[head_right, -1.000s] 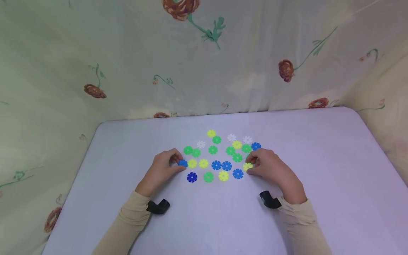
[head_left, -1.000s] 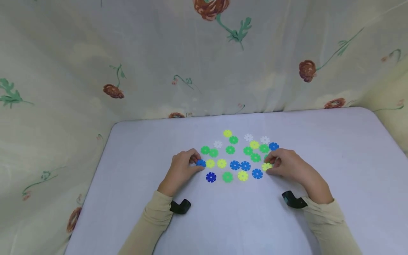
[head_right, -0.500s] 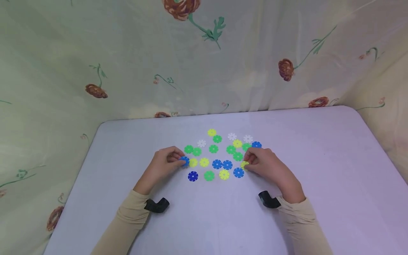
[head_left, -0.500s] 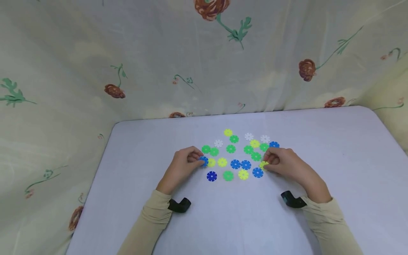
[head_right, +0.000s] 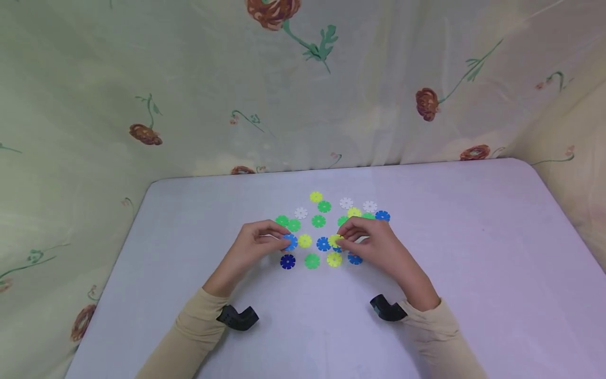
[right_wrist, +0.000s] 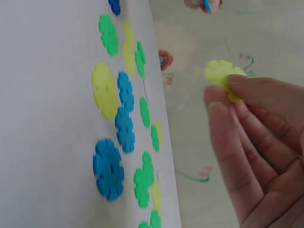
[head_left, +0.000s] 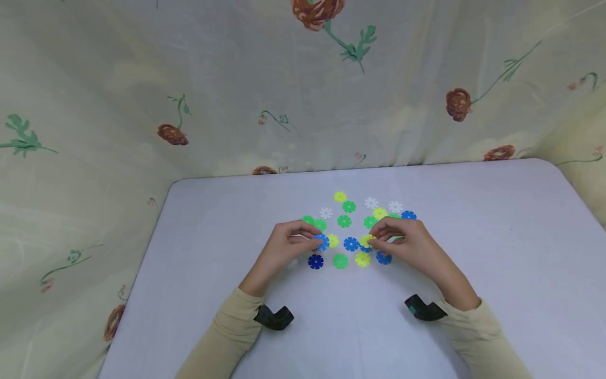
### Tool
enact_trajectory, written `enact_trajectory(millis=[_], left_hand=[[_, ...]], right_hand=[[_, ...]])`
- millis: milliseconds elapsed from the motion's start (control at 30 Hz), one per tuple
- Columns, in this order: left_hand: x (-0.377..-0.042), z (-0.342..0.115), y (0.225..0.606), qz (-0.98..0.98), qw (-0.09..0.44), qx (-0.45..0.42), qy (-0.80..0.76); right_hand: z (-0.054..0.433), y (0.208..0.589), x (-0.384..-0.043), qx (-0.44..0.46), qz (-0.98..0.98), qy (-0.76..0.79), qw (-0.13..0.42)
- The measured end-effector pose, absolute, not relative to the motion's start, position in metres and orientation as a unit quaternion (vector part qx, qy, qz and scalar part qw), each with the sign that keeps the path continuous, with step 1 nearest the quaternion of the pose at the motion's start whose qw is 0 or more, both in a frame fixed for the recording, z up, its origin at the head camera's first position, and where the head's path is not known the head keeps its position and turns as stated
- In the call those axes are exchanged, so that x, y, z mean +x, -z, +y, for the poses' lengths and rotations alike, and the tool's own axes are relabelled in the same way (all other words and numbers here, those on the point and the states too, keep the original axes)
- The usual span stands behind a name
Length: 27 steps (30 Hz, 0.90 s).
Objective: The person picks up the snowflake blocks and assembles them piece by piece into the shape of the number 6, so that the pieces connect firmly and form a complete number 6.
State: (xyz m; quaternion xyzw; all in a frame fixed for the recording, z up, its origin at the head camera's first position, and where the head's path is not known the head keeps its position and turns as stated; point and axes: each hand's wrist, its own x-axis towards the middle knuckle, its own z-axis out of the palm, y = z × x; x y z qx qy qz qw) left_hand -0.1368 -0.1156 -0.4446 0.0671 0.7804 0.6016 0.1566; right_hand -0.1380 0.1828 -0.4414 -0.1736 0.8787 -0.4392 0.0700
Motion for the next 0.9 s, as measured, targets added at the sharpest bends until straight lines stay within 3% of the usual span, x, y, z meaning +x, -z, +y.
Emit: enact_trajectory(millis=[400, 900], left_hand=[[-0.128, -0.107, 0.440, 0.752, 0.155, 0.079, -0.636], [-0.123, -0.104, 0.436, 0.737, 0.125, 0.073, -0.660]], right_hand=[[0.154, 0.443, -0.125, -0.272, 0.837, 0.471, -0.058], [0.144, 0.446, -0.122, -0.288, 0.816, 0.492, -0.094]])
